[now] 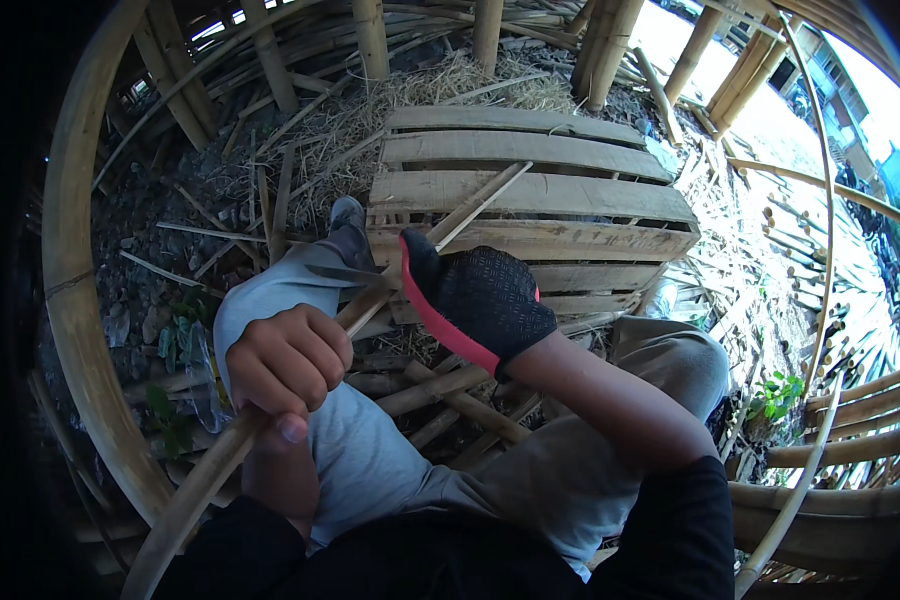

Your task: The person sits on the ground and uses a knife to shave a long bamboo strip, repeatedly scraping along its length to thin and smooth it. The person holds the strip with the left hand and guides the knife with the right hand throughout the clip.

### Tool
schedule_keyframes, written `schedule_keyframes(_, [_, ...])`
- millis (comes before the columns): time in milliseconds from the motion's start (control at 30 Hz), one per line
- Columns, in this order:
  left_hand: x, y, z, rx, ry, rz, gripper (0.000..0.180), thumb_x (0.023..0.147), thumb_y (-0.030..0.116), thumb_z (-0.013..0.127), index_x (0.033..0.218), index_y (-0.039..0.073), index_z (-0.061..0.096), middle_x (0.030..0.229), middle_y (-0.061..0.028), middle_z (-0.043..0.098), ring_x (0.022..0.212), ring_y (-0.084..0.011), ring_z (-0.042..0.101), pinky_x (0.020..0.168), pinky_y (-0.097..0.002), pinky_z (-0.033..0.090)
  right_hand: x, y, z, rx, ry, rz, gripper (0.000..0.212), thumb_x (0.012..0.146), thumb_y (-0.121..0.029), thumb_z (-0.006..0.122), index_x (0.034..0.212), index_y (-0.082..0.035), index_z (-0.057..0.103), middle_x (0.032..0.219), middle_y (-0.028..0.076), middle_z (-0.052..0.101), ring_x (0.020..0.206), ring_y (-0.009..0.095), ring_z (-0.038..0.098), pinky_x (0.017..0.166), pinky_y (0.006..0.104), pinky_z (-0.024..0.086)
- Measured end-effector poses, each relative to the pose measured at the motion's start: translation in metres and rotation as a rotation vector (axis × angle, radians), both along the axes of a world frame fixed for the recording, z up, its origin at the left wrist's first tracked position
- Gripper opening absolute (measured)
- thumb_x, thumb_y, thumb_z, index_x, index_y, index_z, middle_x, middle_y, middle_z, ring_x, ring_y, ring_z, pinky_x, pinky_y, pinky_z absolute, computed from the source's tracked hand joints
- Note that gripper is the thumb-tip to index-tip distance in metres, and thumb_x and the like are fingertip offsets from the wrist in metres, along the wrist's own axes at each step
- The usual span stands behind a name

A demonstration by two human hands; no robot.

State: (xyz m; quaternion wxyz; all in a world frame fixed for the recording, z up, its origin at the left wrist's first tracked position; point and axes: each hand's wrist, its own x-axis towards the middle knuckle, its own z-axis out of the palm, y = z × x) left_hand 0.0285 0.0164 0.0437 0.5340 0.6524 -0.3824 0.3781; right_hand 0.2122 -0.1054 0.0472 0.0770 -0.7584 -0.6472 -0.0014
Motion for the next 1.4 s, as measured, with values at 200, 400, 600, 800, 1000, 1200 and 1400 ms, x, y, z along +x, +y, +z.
schedule_keyframes(200, [0.006,-0.004,-0.001,0.051,-0.043,0.021,0.057,0.097,0.019,0.063,0.048,0.012,0.034,0.043,0.0039,0.035,0.033,-0.0119,0.035,0.039,-0.0289,0.030,0.016,0.003,-0.001,-0.066,0.168,-0.108,0.052,0.104,-0.032,0.046,0.151,-0.009,0.041,0.076,0.024,0.067,0.075,0.045,0.067,0.070,0.0526,0.053])
schedule_keyframes(400, [0.002,-0.007,-0.005,-0.021,-0.038,0.083,0.055,0.097,0.018,0.062,0.050,0.013,0.034,0.042,0.0041,0.035,0.032,-0.0110,0.034,0.039,-0.0282,0.030,0.050,0.018,-0.019,-0.006,0.195,-0.094,0.050,0.105,-0.029,0.043,0.151,-0.012,0.039,0.073,0.025,0.066,0.075,0.044,0.068,0.070,0.0523,0.053])
schedule_keyframes(600, [0.006,-0.001,-0.003,-0.023,-0.023,0.048,0.047,0.088,0.010,0.061,0.048,0.009,0.036,0.044,0.0016,0.037,0.033,-0.0149,0.036,0.040,-0.0306,0.031,0.053,0.021,-0.015,0.001,0.206,-0.165,0.047,0.106,-0.028,0.039,0.151,-0.012,0.040,0.070,0.025,0.064,0.078,0.043,0.068,0.071,0.0524,0.053])
schedule_keyframes(800, [-0.003,0.002,-0.001,-0.026,0.004,0.022,0.048,0.087,0.011,0.062,0.047,0.009,0.035,0.045,0.0018,0.038,0.033,-0.0152,0.036,0.041,-0.0312,0.033,0.030,0.012,-0.016,0.084,0.186,-0.063,0.048,0.109,-0.039,0.030,0.133,-0.006,0.054,0.089,0.027,0.070,0.089,0.045,0.069,0.085,0.0549,0.053])
schedule_keyframes(1000, [-0.007,-0.002,-0.003,-0.095,0.004,0.060,0.048,0.088,0.011,0.063,0.048,0.009,0.036,0.044,0.0014,0.037,0.033,-0.0151,0.036,0.041,-0.0314,0.032,0.022,0.014,-0.008,-0.062,0.203,-0.065,0.047,0.109,-0.039,0.030,0.137,-0.008,0.051,0.090,0.028,0.070,0.087,0.045,0.069,0.079,0.0554,0.054])
schedule_keyframes(1200, [0.000,0.000,-0.008,-0.028,-0.012,0.072,0.050,0.089,0.012,0.062,0.048,0.010,0.035,0.043,0.0015,0.036,0.033,-0.0147,0.037,0.040,-0.0302,0.033,0.053,0.027,-0.018,-0.023,0.193,-0.187,0.050,0.109,-0.041,0.030,0.144,-0.010,0.047,0.087,0.026,0.070,0.088,0.045,0.070,0.080,0.0541,0.055])
schedule_keyframes(1400, [0.006,-0.008,-0.006,-0.072,-0.053,0.056,0.045,0.084,0.009,0.062,0.047,0.010,0.035,0.044,0.0011,0.036,0.033,-0.0147,0.035,0.040,-0.0307,0.032,0.075,0.031,-0.021,-0.027,0.198,-0.370,0.048,0.108,-0.042,0.032,0.144,-0.015,0.049,0.081,0.027,0.069,0.083,0.047,0.069,0.084,0.0538,0.053])
